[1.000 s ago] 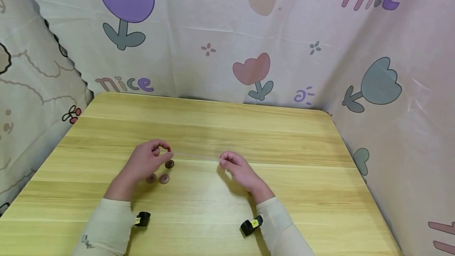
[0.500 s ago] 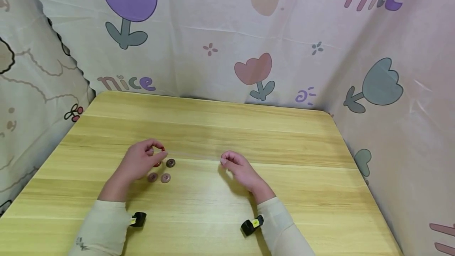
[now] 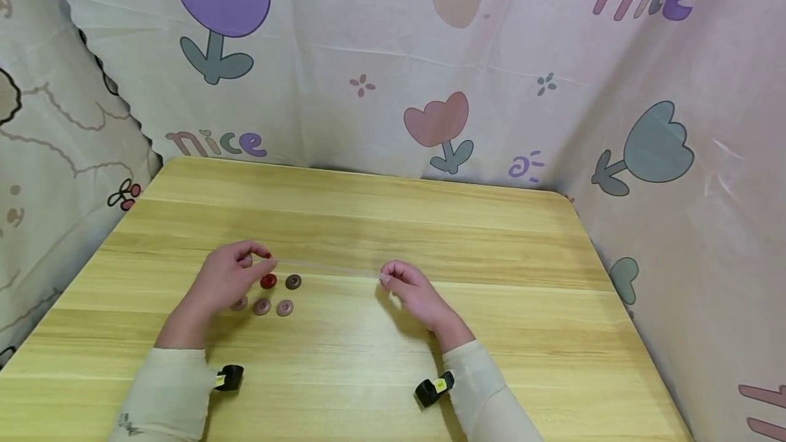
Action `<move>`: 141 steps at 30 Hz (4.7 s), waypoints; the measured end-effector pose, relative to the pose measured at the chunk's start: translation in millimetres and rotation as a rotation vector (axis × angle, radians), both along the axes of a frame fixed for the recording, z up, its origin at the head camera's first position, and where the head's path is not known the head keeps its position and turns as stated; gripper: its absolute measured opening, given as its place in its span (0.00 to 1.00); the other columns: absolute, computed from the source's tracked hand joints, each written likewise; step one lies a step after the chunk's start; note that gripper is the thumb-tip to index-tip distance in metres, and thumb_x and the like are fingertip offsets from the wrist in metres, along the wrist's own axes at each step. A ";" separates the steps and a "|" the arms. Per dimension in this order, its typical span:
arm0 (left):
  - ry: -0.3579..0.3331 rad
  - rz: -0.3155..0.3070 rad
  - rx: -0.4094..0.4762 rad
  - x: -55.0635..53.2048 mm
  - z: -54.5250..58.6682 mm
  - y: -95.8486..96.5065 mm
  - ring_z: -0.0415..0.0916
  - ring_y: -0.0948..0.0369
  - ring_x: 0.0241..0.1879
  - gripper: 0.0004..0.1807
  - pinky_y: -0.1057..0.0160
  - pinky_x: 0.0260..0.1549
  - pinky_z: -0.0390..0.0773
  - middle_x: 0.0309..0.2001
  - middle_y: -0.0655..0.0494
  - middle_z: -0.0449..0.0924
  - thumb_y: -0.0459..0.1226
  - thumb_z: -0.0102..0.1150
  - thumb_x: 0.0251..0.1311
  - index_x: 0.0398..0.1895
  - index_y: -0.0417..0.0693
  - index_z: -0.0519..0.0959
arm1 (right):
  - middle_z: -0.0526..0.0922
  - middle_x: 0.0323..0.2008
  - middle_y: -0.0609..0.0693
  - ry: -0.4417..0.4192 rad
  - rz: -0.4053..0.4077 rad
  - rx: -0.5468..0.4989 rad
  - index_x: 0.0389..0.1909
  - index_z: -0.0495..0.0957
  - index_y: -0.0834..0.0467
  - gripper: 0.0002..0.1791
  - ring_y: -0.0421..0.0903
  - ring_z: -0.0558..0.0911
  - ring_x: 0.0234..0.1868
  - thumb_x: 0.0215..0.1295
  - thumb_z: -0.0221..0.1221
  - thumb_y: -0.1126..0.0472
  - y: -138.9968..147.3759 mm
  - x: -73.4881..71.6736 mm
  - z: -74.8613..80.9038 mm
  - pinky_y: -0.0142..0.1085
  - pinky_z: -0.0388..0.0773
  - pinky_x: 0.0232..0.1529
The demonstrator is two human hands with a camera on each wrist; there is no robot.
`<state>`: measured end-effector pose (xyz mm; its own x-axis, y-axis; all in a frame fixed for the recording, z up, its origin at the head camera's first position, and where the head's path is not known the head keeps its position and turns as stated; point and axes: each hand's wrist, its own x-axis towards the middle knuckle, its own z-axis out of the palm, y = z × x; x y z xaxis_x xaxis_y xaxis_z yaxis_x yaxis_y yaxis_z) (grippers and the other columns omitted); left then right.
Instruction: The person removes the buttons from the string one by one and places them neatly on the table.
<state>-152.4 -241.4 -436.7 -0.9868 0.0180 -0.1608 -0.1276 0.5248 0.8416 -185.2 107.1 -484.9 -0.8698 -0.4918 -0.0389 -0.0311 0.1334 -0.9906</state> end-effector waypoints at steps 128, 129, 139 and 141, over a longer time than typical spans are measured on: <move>0.022 -0.324 -0.208 46.3 -21.5 18.9 0.63 0.65 0.19 0.13 0.66 0.19 0.65 0.18 0.60 0.66 0.32 0.76 0.47 0.33 0.49 0.81 | 0.73 0.37 0.60 -0.013 0.016 -0.053 0.41 0.71 0.71 0.12 0.53 0.71 0.42 0.78 0.50 0.63 0.9 -1.0 -1.5 0.42 0.67 0.48; 0.024 -0.333 -0.207 46.6 -21.9 18.8 0.63 0.65 0.18 0.13 0.66 0.19 0.65 0.18 0.61 0.66 0.32 0.76 0.47 0.33 0.50 0.81 | 0.73 0.37 0.60 -0.008 0.015 -0.054 0.41 0.71 0.71 0.12 0.52 0.71 0.42 0.78 0.51 0.62 0.8 -0.6 -1.3 0.42 0.68 0.48; 0.009 -0.360 -0.167 49.4 -21.2 19.1 0.62 0.66 0.18 0.12 0.67 0.19 0.65 0.17 0.61 0.66 0.31 0.76 0.47 0.33 0.48 0.82 | 0.72 0.38 0.67 0.003 0.027 -0.059 0.41 0.71 0.71 0.14 0.55 0.71 0.42 0.78 0.51 0.61 0.5 0.8 -2.0 0.42 0.68 0.47; 0.006 -0.362 -0.165 48.5 -21.5 19.1 0.62 0.66 0.18 0.11 0.68 0.18 0.65 0.17 0.61 0.66 0.31 0.76 0.48 0.33 0.48 0.83 | 0.72 0.39 0.67 0.003 0.024 -0.056 0.41 0.71 0.71 0.14 0.54 0.71 0.43 0.78 0.51 0.61 0.8 0.8 -1.6 0.43 0.68 0.48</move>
<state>-103.9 -222.3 -458.3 -0.9225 0.3389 -0.1849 0.0947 0.6630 0.7426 -184.4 107.9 -486.5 -0.8579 -0.5138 -0.0080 -0.0367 0.0767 -0.9964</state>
